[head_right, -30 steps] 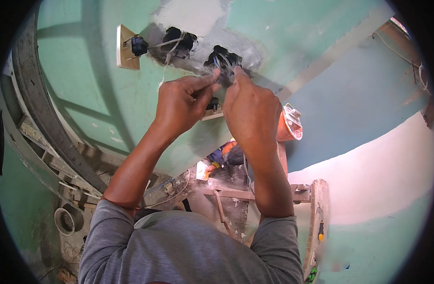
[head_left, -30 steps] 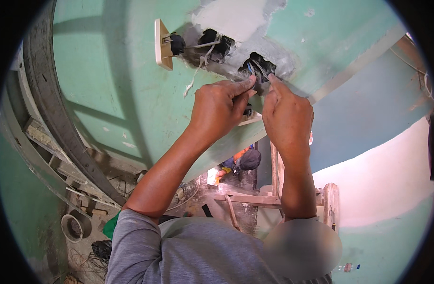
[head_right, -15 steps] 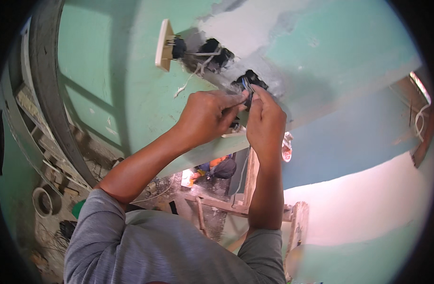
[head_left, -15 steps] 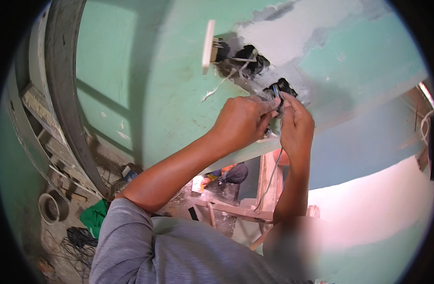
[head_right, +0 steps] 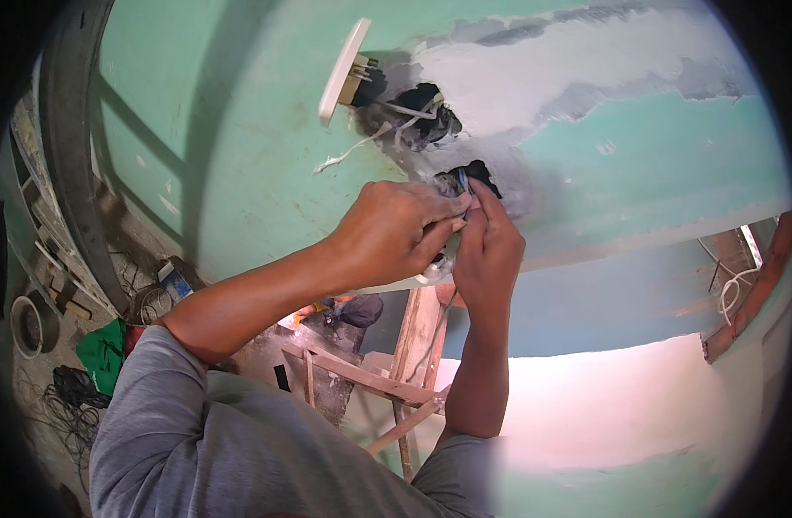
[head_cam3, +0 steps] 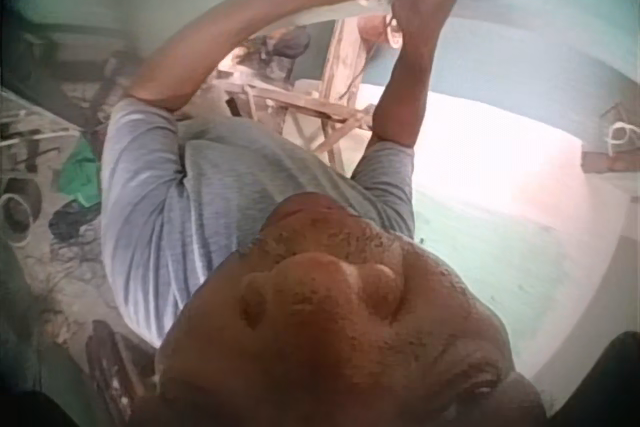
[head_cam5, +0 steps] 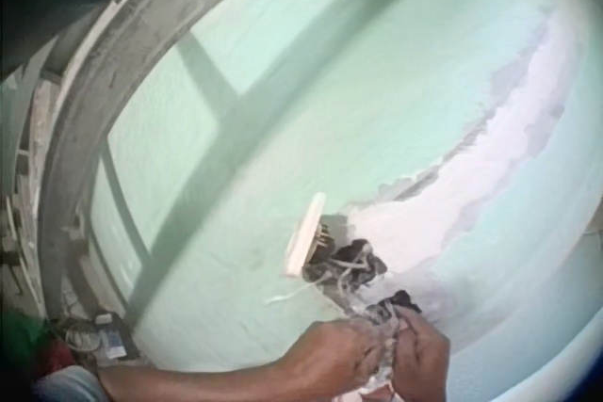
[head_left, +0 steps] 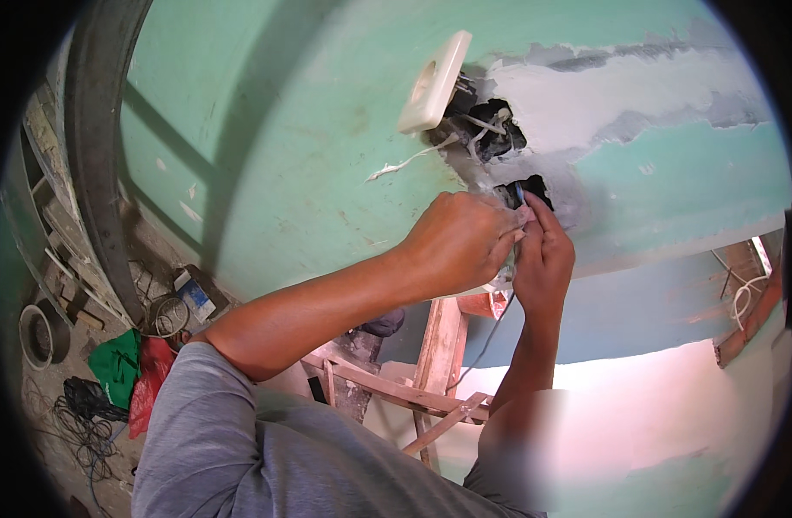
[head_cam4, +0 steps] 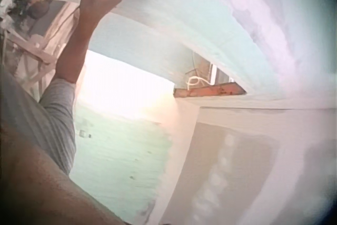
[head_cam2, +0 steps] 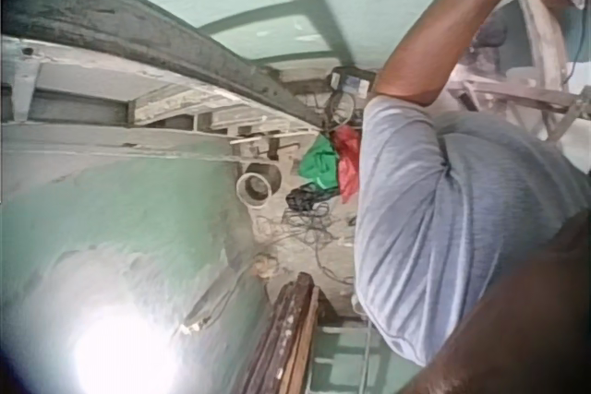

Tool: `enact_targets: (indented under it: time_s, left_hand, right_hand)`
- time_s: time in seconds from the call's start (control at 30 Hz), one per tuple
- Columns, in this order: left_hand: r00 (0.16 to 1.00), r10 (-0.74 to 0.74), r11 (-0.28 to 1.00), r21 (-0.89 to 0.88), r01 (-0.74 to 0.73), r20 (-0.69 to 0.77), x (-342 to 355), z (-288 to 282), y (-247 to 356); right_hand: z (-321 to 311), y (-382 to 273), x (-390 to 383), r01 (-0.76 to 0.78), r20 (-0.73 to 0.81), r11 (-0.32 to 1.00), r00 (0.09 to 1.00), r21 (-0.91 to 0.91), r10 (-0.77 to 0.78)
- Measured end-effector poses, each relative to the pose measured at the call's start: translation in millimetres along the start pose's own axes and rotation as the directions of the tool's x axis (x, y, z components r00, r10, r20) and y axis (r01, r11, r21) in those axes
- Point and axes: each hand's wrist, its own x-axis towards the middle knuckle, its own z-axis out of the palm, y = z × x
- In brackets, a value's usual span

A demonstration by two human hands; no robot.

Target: The person strips and connects electrical wires to wall-mounted outlet boxes using pliers and a screwdriver. They repeatedly strip wire ends, insert them into terminal screws, and tighten connections on multiple outlets.

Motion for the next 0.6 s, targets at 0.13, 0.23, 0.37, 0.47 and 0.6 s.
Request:
enact_targets:
  time_s: [0.13, 0.23, 0.37, 0.47, 0.6]
  left_hand:
    - [1.0, -0.021, 1.0, 0.003, 0.021, 0.006, 0.4, 2.1, -2.2]
    - [1.0, -0.017, 1.0, 0.02, 0.017, 0.017, 0.3, 3.5, -4.0]
    - [0.999, -0.033, 0.998, 0.061, 0.031, 0.041, -0.5, -1.0, -3.2]
    - [1.0, -0.016, 0.999, 0.031, 0.016, 0.02, -1.5, -0.4, -5.8]
    - [0.999, -0.029, 0.998, 0.059, 0.027, 0.044, 0.2, -1.6, -5.2]
  right_hand:
    - [-6.7, 3.4, 6.0, -0.118, 0.091, 0.992, 0.989, 0.053, 0.113]
    - [0.5, 8.7, 3.3, 0.018, 0.021, 0.999, 1.0, 0.04, -0.019]
    - [5.7, 9.0, -1.0, 0.01, 0.002, 1.0, 1.0, -0.013, -0.01]
    - [9.4, 6.7, -3.0, 0.032, -0.022, 0.997, 0.999, -0.069, -0.034]
    - [10.0, 4.2, -3.0, 0.072, -0.04, 0.99, 0.996, -0.122, -0.078]
